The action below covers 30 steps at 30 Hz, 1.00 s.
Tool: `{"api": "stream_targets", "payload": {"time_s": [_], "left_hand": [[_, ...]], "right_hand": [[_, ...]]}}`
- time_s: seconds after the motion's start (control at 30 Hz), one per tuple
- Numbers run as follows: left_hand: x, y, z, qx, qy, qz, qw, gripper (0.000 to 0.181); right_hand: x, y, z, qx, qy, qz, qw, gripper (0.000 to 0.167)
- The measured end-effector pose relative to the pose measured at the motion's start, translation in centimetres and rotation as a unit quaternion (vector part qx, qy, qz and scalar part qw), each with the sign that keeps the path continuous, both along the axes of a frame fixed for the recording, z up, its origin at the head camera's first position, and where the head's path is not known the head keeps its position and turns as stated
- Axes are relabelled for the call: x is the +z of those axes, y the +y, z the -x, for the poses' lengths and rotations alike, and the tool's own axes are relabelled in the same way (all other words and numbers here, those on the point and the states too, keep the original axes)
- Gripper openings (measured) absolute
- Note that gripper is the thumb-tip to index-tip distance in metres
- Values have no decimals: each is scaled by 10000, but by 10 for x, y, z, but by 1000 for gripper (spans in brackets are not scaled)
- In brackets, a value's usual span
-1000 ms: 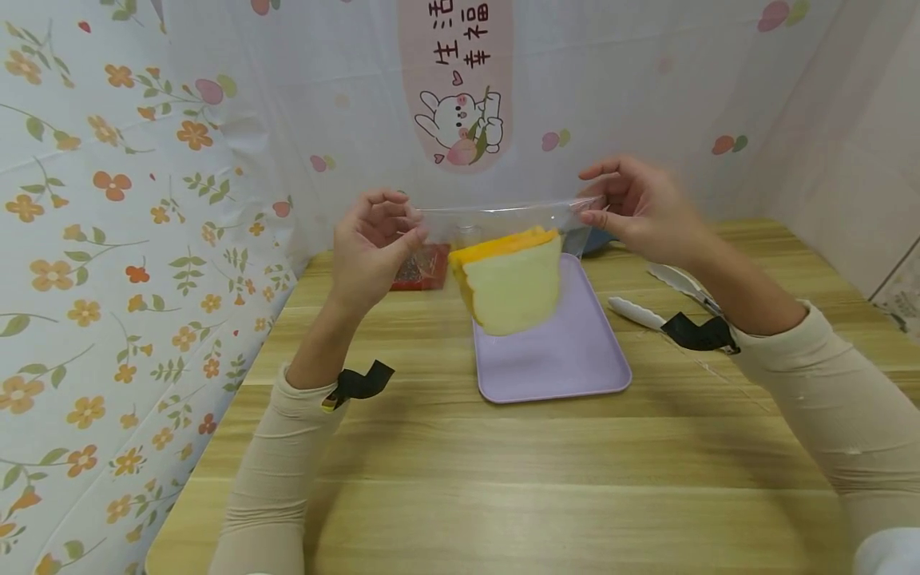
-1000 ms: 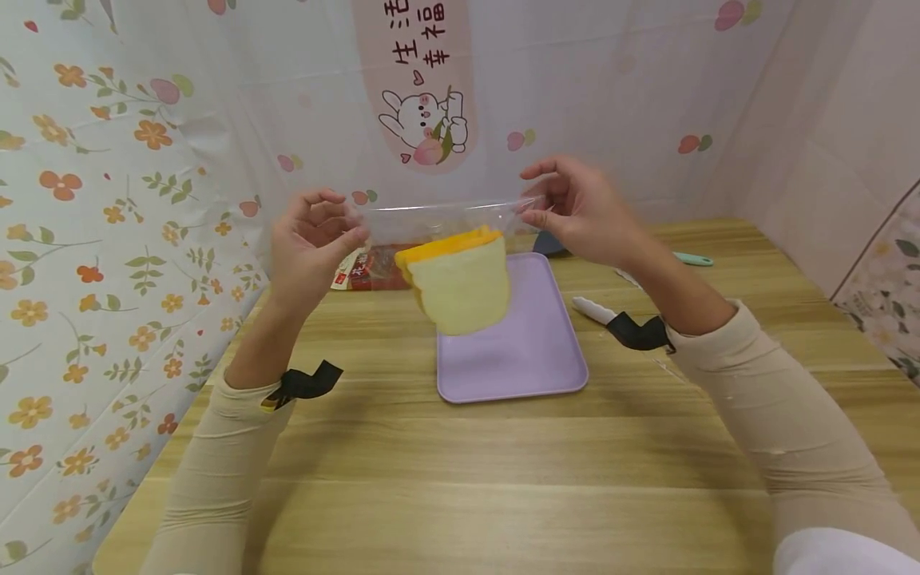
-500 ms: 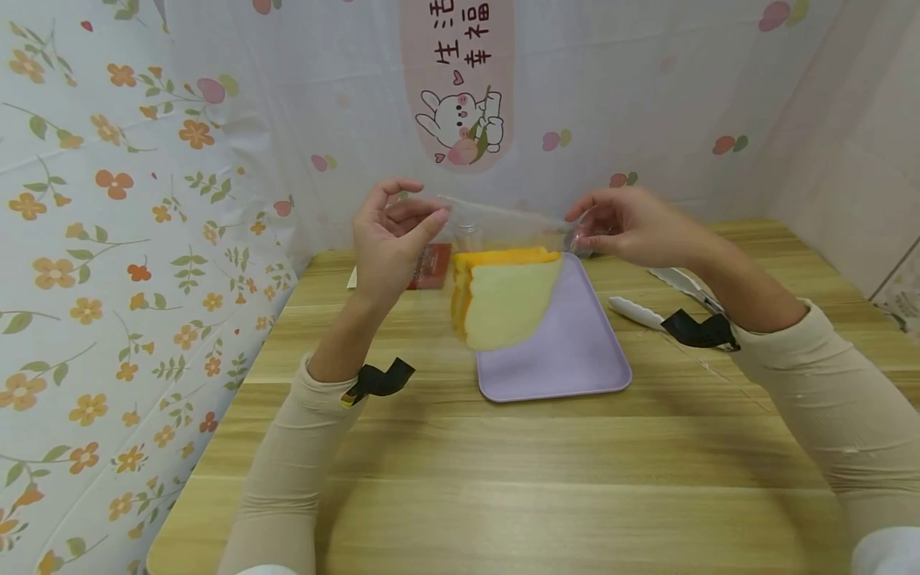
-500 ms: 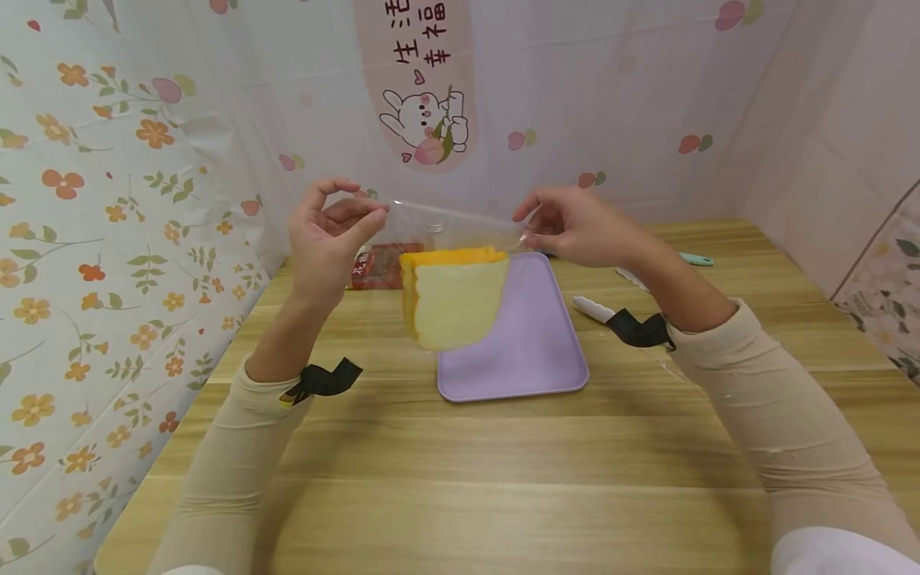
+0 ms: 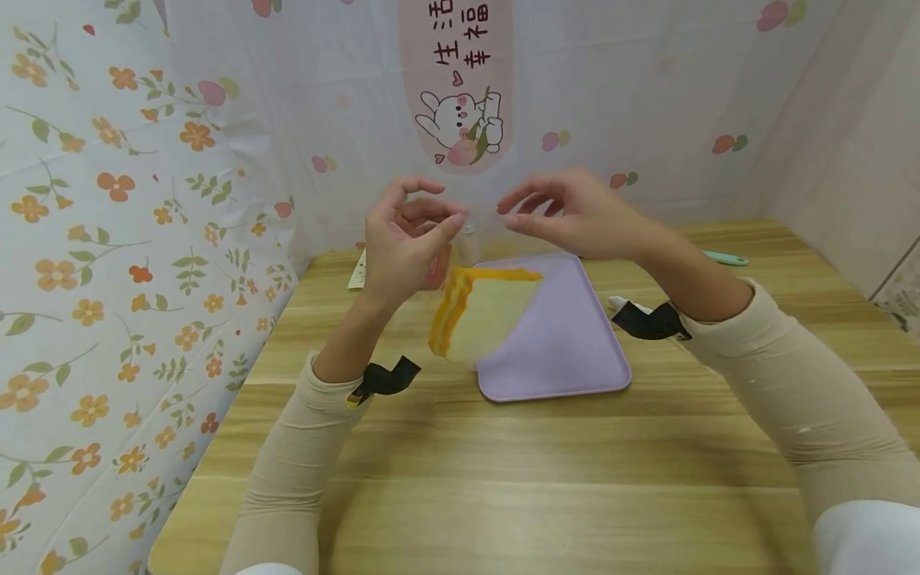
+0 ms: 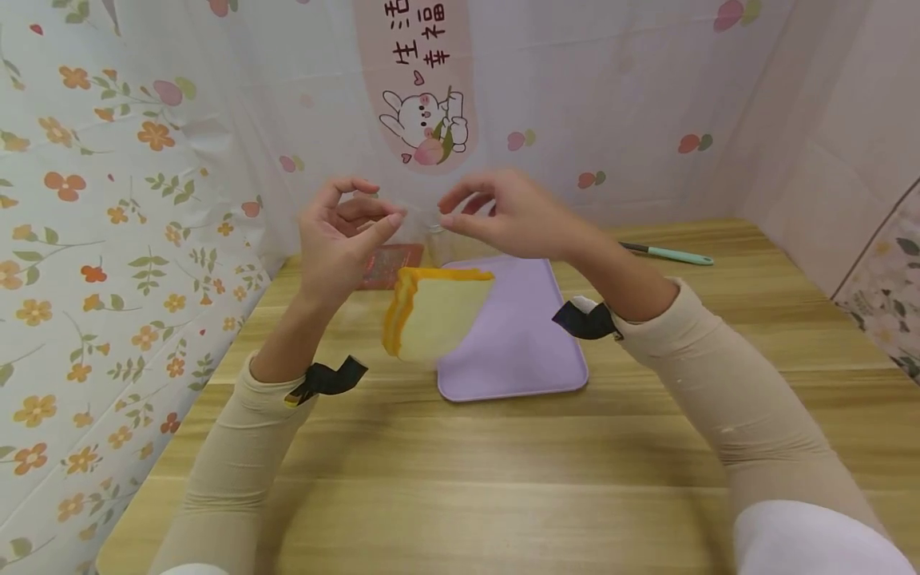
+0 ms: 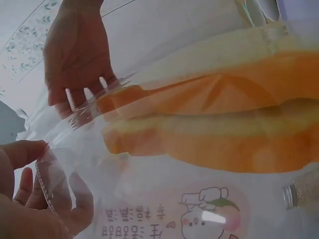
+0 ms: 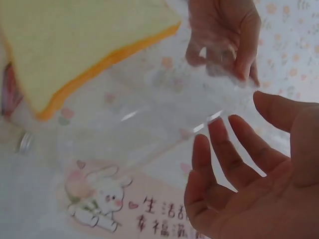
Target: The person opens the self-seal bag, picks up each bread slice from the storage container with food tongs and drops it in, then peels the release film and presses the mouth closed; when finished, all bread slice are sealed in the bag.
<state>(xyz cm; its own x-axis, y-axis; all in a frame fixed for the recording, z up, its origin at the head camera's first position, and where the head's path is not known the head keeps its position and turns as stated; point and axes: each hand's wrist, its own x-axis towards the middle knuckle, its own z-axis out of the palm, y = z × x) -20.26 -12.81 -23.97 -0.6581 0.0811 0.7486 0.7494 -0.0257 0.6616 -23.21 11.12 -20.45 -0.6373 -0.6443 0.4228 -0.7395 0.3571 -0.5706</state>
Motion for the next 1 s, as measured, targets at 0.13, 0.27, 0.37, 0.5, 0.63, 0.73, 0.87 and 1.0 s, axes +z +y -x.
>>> {"api": "stream_targets", "payload": {"time_s": [0.13,0.27,0.37,0.5,0.63,0.73,0.87,1.0], "left_hand": [[2,0,-2,-25,37,26,10000,28],[2,1,-2,-118,10,9,9999,28],[3,0,-2,-116,33,53,9999,27],[3,-1,-4,-17,60,106,9999,26],[4,0,-5,150,-35,237,9996,22],[6,1,-5,394,-100,472,9981,17],[7,2,-5,855,-86,885,9924,14],[6,3,-4,1269,169,1206,9844,15]], "right_hand": [[8,-21,-2,102,307,377,9988,15],[9,-30,-1,91,295,609,9977,11],[8,-33,-1,100,254,696,9972,9],[6,-37,-1,111,279,792,9964,9],[3,-40,-1,82,384,812,9959,10],[2,-41,-2,67,430,806,9958,10],[0,-43,-3,89,408,825,9957,10],[-4,-44,-3,54,489,805,9955,11]]}}
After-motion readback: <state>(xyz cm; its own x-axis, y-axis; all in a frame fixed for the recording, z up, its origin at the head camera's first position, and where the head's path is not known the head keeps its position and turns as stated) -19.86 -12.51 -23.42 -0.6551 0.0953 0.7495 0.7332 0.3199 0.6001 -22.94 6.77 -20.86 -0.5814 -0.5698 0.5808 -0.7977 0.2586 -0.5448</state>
